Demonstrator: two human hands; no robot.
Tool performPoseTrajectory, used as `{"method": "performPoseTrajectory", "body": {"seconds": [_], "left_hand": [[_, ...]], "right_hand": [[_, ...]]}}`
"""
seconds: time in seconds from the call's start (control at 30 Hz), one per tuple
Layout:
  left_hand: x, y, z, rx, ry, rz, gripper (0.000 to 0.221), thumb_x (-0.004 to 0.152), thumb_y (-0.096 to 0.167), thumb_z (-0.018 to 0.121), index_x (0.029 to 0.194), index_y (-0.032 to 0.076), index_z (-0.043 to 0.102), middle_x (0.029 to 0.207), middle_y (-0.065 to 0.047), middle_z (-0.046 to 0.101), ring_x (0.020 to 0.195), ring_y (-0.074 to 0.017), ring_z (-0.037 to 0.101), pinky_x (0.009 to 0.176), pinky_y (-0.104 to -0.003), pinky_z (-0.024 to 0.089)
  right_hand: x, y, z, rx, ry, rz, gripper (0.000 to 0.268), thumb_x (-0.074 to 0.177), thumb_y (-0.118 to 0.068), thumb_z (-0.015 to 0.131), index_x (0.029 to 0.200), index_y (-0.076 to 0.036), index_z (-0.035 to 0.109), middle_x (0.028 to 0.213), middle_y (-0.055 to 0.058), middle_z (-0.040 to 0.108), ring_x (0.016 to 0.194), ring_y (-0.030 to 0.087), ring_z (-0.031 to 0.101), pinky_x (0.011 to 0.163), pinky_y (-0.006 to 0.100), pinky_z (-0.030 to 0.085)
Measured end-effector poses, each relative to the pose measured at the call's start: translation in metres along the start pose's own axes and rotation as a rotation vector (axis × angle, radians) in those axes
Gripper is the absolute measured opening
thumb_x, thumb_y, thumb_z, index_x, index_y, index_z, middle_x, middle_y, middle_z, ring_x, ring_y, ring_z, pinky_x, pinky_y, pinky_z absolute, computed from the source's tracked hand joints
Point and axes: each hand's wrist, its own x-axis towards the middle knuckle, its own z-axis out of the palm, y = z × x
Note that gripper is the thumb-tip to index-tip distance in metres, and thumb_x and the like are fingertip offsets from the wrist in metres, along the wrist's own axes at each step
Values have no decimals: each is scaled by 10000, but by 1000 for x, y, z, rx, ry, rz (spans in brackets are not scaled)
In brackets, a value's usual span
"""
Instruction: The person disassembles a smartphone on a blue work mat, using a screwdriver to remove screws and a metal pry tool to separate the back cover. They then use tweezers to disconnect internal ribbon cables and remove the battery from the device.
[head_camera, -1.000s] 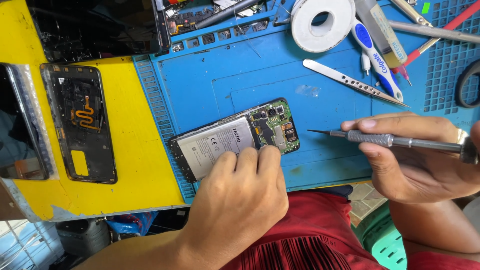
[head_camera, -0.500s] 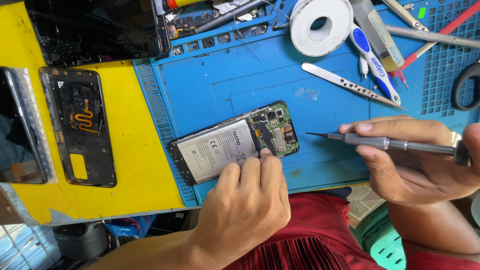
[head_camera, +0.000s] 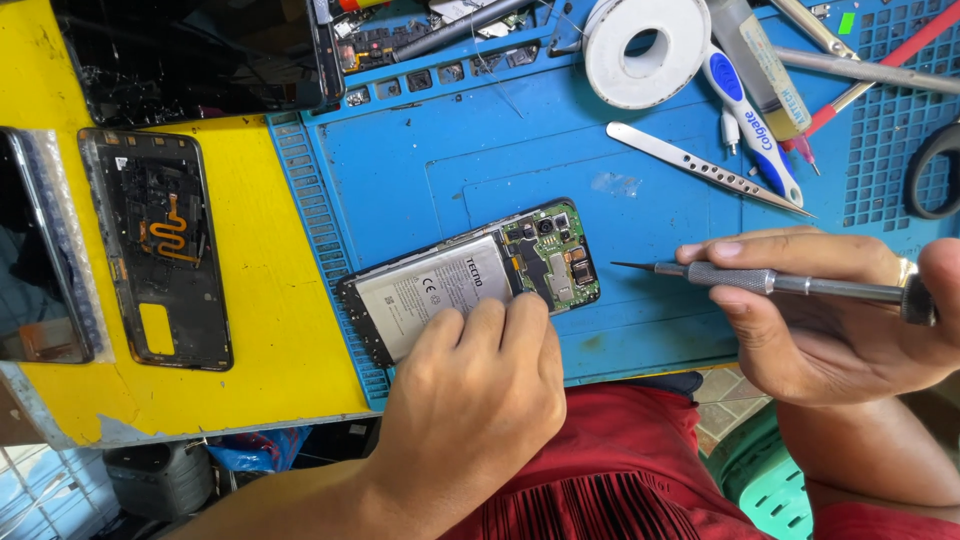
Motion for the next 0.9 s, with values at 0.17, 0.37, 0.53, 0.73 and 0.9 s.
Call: {"method": "performPoseTrajectory", "body": {"seconds": [0.17, 0.37, 0.53, 0.73, 0.9], "left_hand": [[8, 5, -8, 59, -75, 34, 372, 950, 13, 509, 652, 236, 507, 723, 3, 442, 607, -198, 433, 530, -348, 335], [5, 11, -1, 81, -31, 13, 361, 996, 48, 474, 676, 213, 467, 715, -11, 399, 605, -198, 401, 533, -345, 326], [3, 10, 2, 63, 0, -20, 383, 1011, 46, 456, 665, 208, 432, 705, -3, 373, 591, -188, 373, 528, -340, 315], [0, 5, 5, 46, 47, 3, 390, 984, -3, 418, 654, 205, 412, 698, 6, 348, 592, -181, 347, 526, -335, 286], [1, -7, -3, -12, 37, 80, 416, 1037, -12, 464, 680, 203, 462, 709, 3, 375, 609, -199, 382, 535, -354, 301]], "right_hand": [[2, 0, -1, 9, -23, -16, 1070, 776, 236, 608, 1617, -260, 171, 919, 427, 549, 733, 494, 721, 786, 627, 683], [3, 0, -1, 34, -11, -24, 1086, 756, 230, 613, 1618, -271, 182, 904, 405, 552, 736, 491, 723, 792, 642, 689], [7, -2, -1, 19, -41, -42, 1063, 766, 220, 615, 1610, -244, 166, 903, 398, 560, 740, 474, 728, 785, 624, 697], [6, -2, -3, 57, -21, -32, 1079, 745, 223, 602, 1615, -267, 192, 884, 411, 532, 739, 486, 704, 799, 670, 686], [3, -16, 10, 94, -195, -71, 683, 890, 82, 757, 1341, -84, 272, 1071, 238, 700, 932, 335, 822, 864, 442, 771]]}}
